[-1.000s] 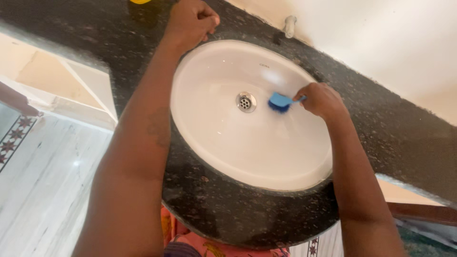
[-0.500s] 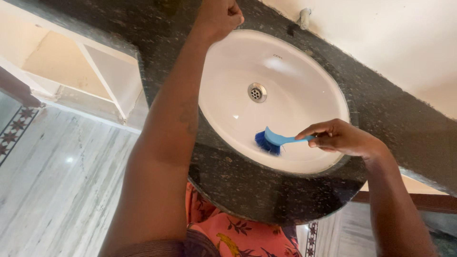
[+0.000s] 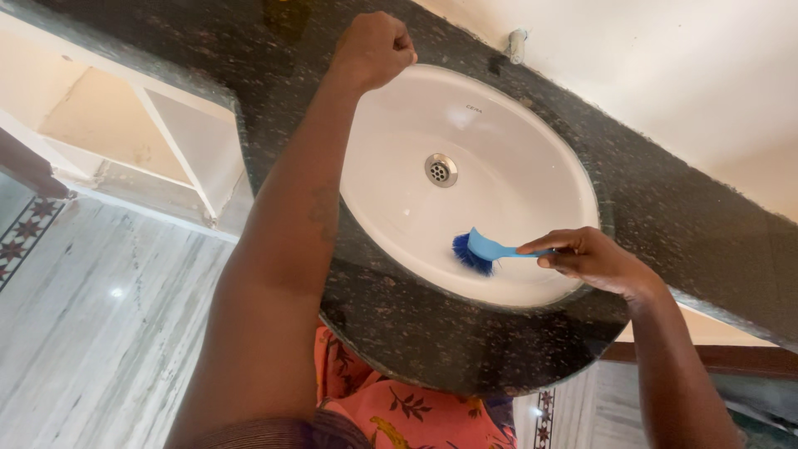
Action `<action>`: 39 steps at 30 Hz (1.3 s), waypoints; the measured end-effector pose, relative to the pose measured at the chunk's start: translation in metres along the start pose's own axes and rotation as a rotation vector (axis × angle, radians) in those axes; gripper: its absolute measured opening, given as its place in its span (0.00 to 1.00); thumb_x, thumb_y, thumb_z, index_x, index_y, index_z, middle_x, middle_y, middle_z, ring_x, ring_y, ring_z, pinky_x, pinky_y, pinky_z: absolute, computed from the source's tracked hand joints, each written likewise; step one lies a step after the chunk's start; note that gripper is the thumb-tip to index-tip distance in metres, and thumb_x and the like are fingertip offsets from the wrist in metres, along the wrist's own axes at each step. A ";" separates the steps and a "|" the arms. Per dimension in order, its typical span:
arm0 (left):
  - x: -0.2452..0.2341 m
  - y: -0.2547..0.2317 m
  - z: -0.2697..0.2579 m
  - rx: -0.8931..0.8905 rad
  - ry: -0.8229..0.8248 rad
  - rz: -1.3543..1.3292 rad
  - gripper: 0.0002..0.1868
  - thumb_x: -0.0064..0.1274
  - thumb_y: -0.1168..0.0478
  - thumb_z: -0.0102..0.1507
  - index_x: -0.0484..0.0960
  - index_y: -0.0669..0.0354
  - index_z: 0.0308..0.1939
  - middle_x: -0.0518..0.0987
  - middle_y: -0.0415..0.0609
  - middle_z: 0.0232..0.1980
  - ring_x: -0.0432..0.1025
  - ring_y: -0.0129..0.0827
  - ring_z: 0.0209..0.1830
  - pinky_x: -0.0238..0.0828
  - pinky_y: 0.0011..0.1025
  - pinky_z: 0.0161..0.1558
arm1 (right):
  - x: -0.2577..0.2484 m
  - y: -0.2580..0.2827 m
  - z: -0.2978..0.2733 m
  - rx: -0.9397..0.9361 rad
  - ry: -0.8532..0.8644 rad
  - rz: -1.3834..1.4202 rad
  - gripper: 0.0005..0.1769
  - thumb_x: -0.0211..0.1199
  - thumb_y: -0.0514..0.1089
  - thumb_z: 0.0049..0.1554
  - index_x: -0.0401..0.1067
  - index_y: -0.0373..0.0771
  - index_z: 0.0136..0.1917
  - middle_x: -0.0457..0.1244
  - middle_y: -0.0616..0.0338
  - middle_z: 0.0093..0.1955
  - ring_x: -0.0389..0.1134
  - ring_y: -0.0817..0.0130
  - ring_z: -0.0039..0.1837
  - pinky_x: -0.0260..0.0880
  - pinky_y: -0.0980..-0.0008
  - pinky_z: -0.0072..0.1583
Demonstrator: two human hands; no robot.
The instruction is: The person scrubs the interior of a white bathroom sink using a blue-handled brush. They repeatedly rub the basin and the drain area in circular and back-and-forth motions.
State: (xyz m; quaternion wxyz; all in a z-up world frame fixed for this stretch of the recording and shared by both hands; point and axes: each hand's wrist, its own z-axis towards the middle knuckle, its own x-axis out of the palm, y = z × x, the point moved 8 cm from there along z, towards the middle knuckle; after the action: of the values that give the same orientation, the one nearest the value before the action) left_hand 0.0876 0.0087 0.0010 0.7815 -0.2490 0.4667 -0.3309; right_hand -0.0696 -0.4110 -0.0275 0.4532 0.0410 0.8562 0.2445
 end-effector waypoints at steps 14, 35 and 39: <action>0.006 0.011 0.005 -0.053 0.079 -0.087 0.10 0.68 0.54 0.58 0.88 0.56 0.34 0.85 0.49 0.33 0.81 0.34 0.34 0.77 0.37 0.42 | 0.005 -0.016 0.047 0.265 0.011 0.159 0.20 0.67 0.42 0.59 0.83 0.55 0.64 0.68 0.41 0.42 0.53 0.64 0.34 0.55 0.57 0.37; 0.013 0.008 0.004 -0.064 0.131 -0.085 0.12 0.68 0.52 0.58 0.86 0.56 0.34 0.83 0.47 0.30 0.78 0.30 0.29 0.74 0.34 0.35 | -0.032 0.033 0.057 0.168 -0.513 -0.701 0.18 0.58 0.40 0.66 0.80 0.57 0.64 0.72 0.57 0.53 0.69 0.68 0.42 0.72 0.65 0.44; 0.014 0.012 0.006 -0.050 0.139 -0.099 0.13 0.68 0.52 0.58 0.84 0.56 0.31 0.83 0.46 0.28 0.76 0.29 0.28 0.72 0.34 0.33 | -0.010 0.054 0.069 0.065 -0.209 -0.337 0.20 0.66 0.47 0.58 0.80 0.58 0.63 0.71 0.52 0.52 0.65 0.68 0.44 0.69 0.60 0.47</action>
State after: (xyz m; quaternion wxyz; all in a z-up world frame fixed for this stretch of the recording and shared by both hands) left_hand 0.1009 0.0060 -0.0128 0.7234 -0.2677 0.5151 -0.3738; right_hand -0.0174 -0.3404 -0.0277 0.5726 -0.0631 0.8067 0.1318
